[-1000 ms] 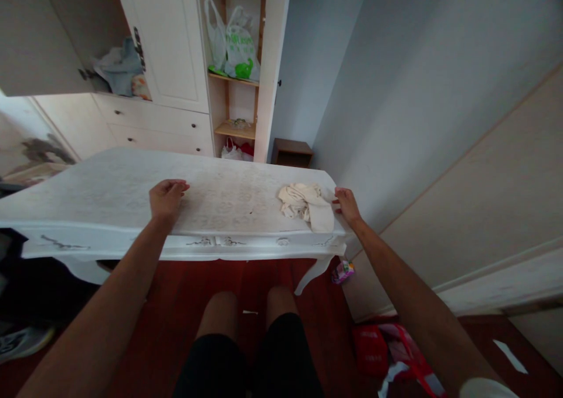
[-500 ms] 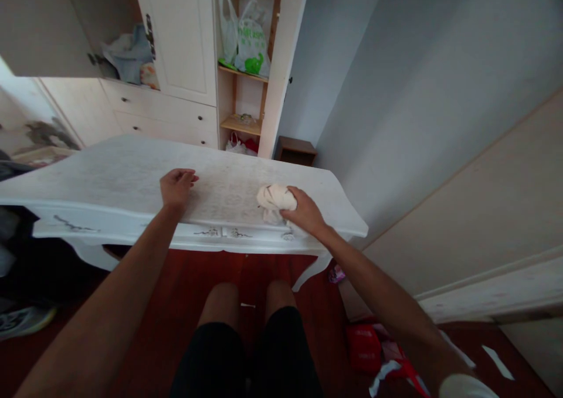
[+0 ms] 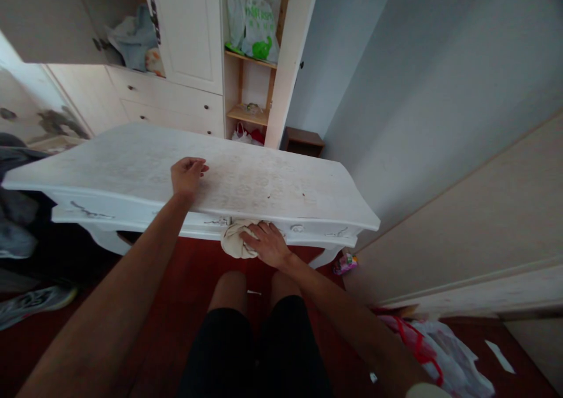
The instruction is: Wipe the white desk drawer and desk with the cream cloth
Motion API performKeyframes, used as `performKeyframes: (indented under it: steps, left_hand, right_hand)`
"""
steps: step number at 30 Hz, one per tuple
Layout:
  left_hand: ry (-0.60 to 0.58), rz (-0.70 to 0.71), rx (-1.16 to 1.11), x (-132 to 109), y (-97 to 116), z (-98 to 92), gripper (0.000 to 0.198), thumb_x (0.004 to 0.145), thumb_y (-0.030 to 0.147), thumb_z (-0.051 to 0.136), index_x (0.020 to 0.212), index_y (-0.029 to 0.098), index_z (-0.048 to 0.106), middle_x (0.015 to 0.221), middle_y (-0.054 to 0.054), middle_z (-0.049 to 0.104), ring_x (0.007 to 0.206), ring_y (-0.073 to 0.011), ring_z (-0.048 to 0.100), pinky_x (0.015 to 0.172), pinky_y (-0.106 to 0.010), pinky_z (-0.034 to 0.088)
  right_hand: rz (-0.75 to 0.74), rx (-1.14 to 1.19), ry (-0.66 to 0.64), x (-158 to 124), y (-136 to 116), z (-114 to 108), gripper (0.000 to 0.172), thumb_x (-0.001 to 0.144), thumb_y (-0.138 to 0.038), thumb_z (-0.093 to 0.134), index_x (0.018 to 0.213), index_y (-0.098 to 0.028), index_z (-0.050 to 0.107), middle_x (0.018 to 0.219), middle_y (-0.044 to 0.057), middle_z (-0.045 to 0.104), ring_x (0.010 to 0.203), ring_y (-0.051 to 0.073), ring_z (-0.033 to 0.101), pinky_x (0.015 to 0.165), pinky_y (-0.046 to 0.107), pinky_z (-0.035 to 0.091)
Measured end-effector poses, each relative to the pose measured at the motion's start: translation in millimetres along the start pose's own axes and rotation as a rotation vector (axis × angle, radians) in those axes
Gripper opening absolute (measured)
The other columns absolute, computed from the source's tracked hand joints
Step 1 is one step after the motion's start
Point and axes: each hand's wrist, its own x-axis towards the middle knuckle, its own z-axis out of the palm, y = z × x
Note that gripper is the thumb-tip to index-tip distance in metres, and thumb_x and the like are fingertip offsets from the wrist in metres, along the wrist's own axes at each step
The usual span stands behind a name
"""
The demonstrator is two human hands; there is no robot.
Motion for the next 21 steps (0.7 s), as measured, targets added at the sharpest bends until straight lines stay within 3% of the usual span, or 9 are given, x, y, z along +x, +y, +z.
performKeyframes:
  steps: [9,17,21]
  left_hand:
    - [0.006,0.002,-0.04,2,-4,0.2,0.009,0.073,0.021,0.06,0.078,0.018,0.067,0.071,-0.003,0.067,0.074,-0.0164,0.068,0.065,-0.024,0.052]
    - [0.004,-0.02,-0.07,0,-2,0.6,0.007,0.076,0.015,0.06,0.077,0.017,0.067,0.068,-0.001,0.065,0.073,-0.0144,0.067,0.067,-0.025,0.051]
    - [-0.015,-0.026,-0.078,-1,0,0.8,0.008,0.079,0.013,0.06,0.081,0.013,0.067,0.068,0.0,0.064,0.071,-0.0124,0.064,0.066,-0.023,0.048]
  right_hand:
    - [0.113,-0.026,-0.036,-52,20,-5,0.046,0.093,-0.014,0.062,0.138,-0.024,0.062,0.133,0.014,0.064,0.112,0.032,0.055,0.091,0.047,0.05]
    - [0.005,-0.034,-0.034,-125,70,-16,0.036,0.1,-0.017,0.055,0.133,-0.026,0.064,0.143,0.011,0.062,0.128,0.03,0.056,0.098,0.048,0.052]
    - [0.168,0.048,-0.034,-169,103,-34,0.038,0.097,-0.017,0.053,0.13,-0.027,0.069,0.138,0.014,0.066,0.127,0.033,0.06,0.098,0.051,0.054]
